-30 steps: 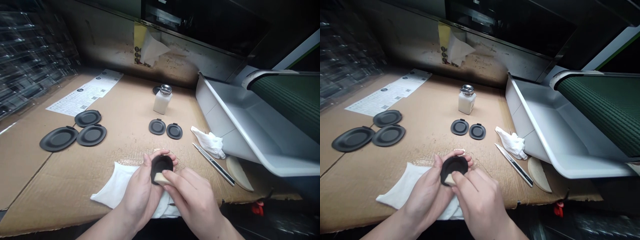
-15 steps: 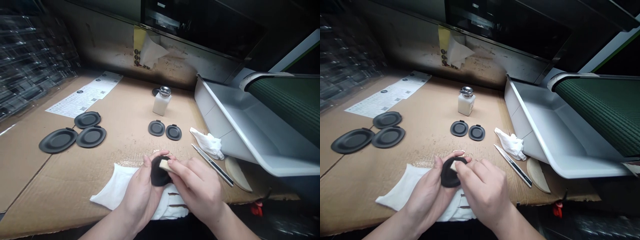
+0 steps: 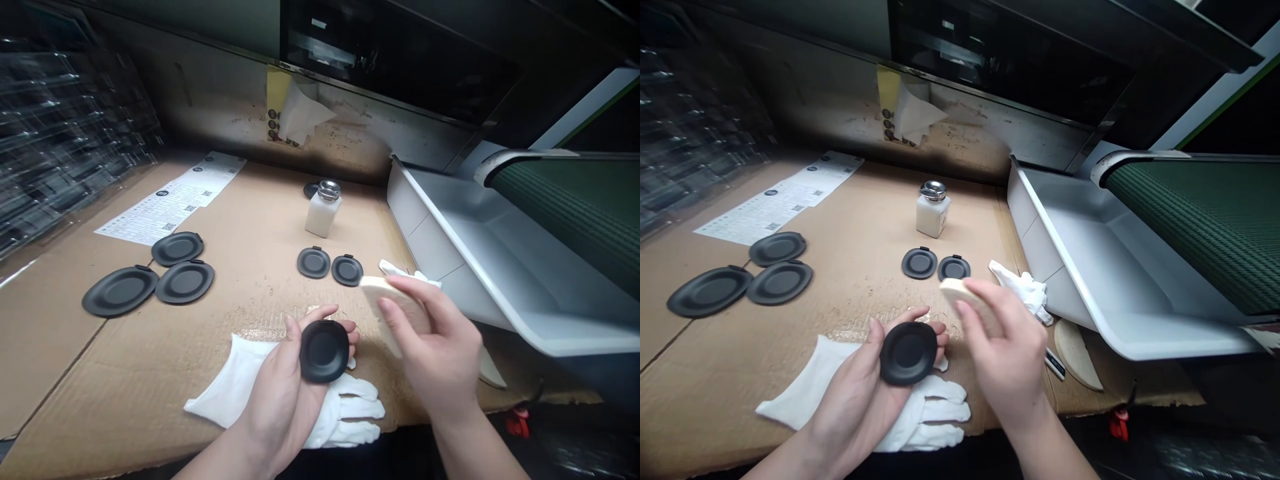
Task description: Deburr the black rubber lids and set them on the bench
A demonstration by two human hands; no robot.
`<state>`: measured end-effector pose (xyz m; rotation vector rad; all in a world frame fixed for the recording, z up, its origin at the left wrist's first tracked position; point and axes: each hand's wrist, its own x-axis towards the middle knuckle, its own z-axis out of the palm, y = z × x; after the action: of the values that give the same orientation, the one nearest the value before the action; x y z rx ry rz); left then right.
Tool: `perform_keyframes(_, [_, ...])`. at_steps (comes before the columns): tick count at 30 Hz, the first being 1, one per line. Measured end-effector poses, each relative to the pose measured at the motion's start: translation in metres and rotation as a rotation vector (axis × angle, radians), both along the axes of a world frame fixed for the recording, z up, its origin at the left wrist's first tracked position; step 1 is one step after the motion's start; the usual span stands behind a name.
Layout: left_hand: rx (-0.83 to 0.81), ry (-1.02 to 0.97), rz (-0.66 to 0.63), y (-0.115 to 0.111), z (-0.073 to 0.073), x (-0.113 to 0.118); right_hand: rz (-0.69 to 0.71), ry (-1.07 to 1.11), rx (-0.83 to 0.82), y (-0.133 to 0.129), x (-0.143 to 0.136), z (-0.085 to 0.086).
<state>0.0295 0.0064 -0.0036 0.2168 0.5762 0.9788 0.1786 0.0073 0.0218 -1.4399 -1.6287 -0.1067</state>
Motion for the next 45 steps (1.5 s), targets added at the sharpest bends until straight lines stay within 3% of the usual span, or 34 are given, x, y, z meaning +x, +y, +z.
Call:
perform_keyframes(2, [-0.02, -0.007, -0.003, 0.001, 0.0, -0.001, -0.099, -0.123, -0.007, -0.007, 0.023, -0.011])
perform_keyframes(5, [-0.034, -0.023, -0.004, 0.001, -0.002, -0.001, -0.134, -0.334, -0.037, -0.016, 0.047, -0.033])
perform_keyframes(9, [0.015, -0.031, 0.009, -0.001, -0.004, 0.001, -0.127, -0.397, -0.044, -0.025, 0.055, -0.049])
perform_keyframes(26, [0.021, -0.001, 0.012, -0.001, -0.004, 0.001, 0.086, -0.279, -0.147, -0.031, 0.044, -0.051])
perform_keyframes(30, [0.019, 0.005, -0.007, -0.001, -0.004, 0.0, 0.168, -0.222, -0.174, -0.032, 0.036, -0.042])
perform_keyframes(35, [0.026, 0.051, -0.055, -0.005, 0.0, 0.001, 0.299, -0.12, -0.167, -0.023, 0.007, -0.02])
perform_keyframes(39, [0.059, 0.049, -0.045, -0.006, 0.002, 0.005, 0.34, -0.21, -0.14, -0.005, -0.008, -0.003])
perform_keyframes(41, [0.08, 0.012, -0.041, -0.005, 0.001, 0.005, 0.28, -0.312, -0.192, 0.014, -0.002, 0.006])
perform_keyframes(45, [0.054, 0.065, -0.062, -0.001, -0.001, 0.005, -0.024, -0.418, -0.365, 0.08, 0.025, 0.023])
